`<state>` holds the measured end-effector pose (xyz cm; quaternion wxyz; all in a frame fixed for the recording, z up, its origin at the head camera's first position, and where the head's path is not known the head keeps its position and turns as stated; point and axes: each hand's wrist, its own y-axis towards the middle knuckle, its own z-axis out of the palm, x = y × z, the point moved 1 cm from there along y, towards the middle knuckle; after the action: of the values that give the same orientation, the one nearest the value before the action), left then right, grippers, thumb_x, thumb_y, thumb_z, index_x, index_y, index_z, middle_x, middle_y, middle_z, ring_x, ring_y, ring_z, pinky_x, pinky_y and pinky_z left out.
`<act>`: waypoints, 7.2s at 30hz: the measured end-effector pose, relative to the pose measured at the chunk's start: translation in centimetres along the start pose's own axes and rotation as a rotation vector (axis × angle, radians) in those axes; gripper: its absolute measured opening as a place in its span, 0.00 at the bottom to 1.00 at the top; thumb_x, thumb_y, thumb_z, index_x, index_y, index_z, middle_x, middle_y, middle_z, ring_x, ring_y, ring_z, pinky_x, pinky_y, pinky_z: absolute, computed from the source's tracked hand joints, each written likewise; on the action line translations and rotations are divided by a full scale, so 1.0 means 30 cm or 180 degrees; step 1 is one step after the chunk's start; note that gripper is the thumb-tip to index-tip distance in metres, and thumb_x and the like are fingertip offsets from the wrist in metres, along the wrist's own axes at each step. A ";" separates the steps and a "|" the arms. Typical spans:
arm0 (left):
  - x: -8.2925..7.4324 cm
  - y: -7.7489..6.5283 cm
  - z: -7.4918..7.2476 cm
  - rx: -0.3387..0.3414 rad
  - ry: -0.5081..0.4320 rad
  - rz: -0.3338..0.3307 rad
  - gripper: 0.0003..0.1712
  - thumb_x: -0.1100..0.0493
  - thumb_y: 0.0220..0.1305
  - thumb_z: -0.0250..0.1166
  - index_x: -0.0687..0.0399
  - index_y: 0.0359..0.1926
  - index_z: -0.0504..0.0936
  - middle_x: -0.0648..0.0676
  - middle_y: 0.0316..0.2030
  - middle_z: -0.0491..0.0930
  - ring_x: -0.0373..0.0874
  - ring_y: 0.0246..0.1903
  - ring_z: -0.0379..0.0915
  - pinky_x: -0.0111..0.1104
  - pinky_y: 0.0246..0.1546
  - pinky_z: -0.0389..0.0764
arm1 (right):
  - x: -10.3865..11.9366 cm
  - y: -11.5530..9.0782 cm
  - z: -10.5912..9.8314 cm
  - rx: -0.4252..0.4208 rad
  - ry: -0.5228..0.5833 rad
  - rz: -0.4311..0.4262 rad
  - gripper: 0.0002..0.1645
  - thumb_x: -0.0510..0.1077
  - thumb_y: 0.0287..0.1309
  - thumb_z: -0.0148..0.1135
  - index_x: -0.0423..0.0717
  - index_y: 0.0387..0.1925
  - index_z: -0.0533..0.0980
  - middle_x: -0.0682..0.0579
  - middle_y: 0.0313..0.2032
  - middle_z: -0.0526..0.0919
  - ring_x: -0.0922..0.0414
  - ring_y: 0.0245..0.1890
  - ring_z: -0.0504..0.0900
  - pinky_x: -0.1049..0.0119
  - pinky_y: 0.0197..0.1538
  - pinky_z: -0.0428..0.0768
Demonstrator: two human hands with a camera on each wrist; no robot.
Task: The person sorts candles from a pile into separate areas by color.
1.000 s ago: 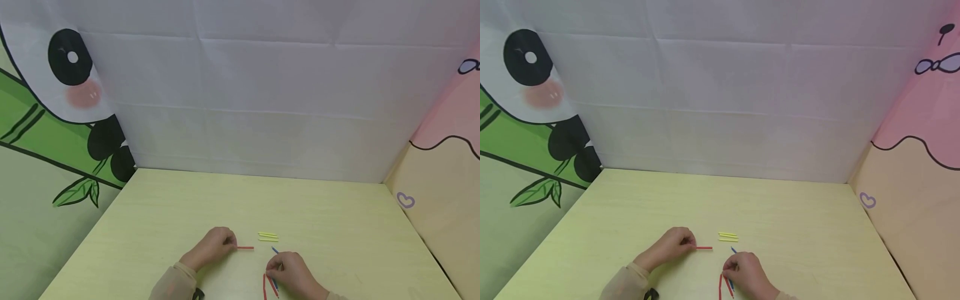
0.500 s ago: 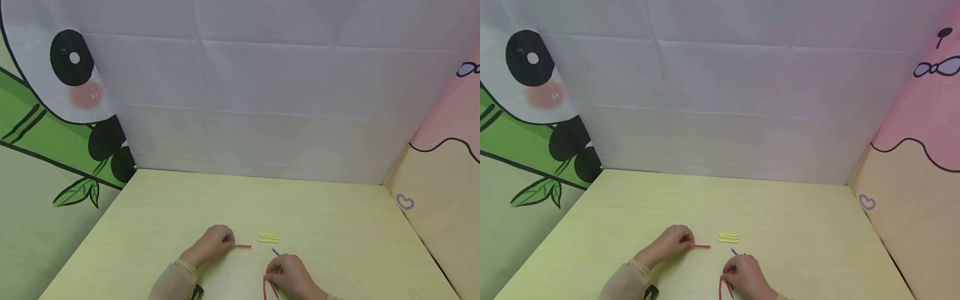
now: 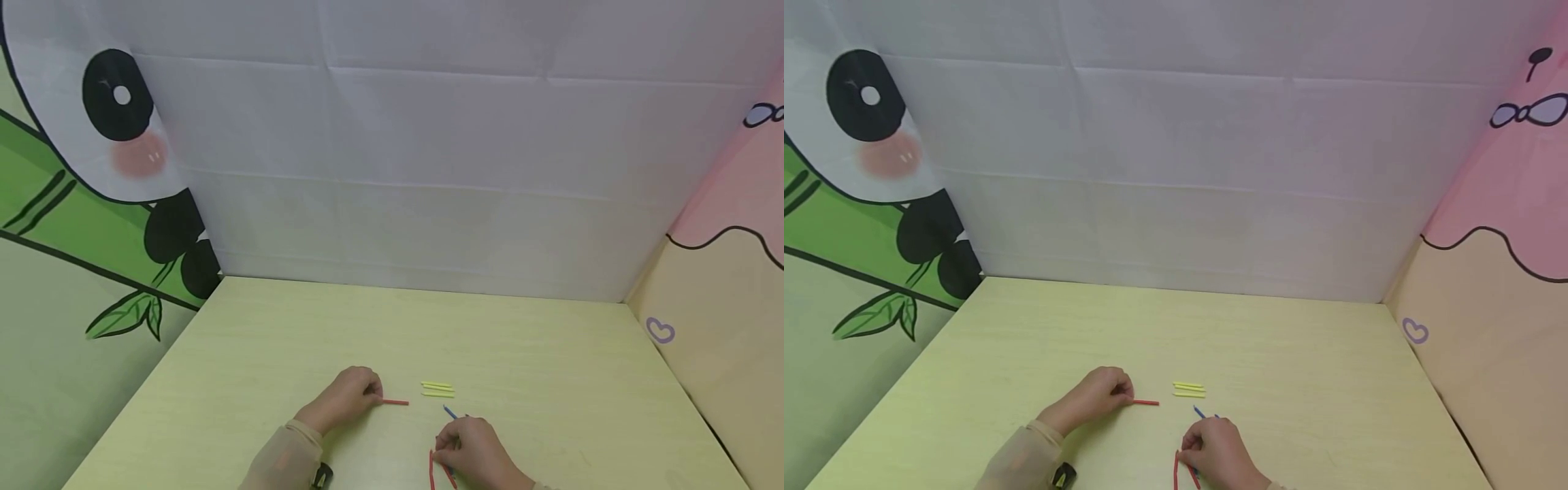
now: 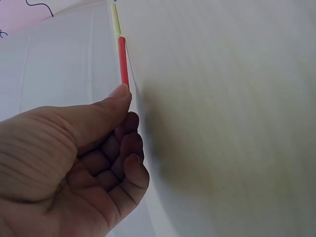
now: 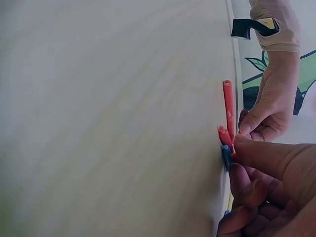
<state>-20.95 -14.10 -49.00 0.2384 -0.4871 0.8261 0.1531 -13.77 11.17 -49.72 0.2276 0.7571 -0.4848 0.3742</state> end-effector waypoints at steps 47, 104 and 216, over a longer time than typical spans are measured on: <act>-0.017 -0.006 -0.020 -0.0180 0.0013 0.0019 0.10 0.64 0.55 0.71 0.49 0.23 0.80 0.42 0.23 0.72 0.35 0.26 0.65 0.30 0.30 0.71 | 0.016 0.012 0.000 0.0082 -0.0329 0.0068 0.13 0.47 0.49 0.74 0.54 0.16 0.78 0.68 0.17 0.74 0.70 0.21 0.67 0.70 0.28 0.68; -0.057 -0.019 0.007 -0.0021 -0.0272 -0.0011 0.08 0.64 0.55 0.72 0.50 0.25 0.81 0.40 0.23 0.72 0.31 0.25 0.65 0.27 0.28 0.71 | 0.017 0.018 -0.064 0.0052 0.0468 0.0626 0.06 0.41 0.49 0.72 0.45 0.23 0.82 0.59 0.21 0.80 0.60 0.26 0.74 0.70 0.29 0.72; -0.267 -0.103 0.121 0.0553 0.0147 0.0623 0.10 0.57 0.49 0.76 0.46 0.24 0.80 0.35 0.20 0.66 0.25 0.23 0.61 0.17 0.29 0.65 | 0.032 0.153 -0.021 -0.0258 0.0878 0.0448 0.06 0.38 0.54 0.70 0.38 0.33 0.84 0.52 0.31 0.86 0.61 0.29 0.77 0.72 0.31 0.73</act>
<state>-14.04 -7.96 -47.74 0.2445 -0.3851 0.8851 0.0923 -17.89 9.10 -48.66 0.2956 0.6529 -0.5154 0.4698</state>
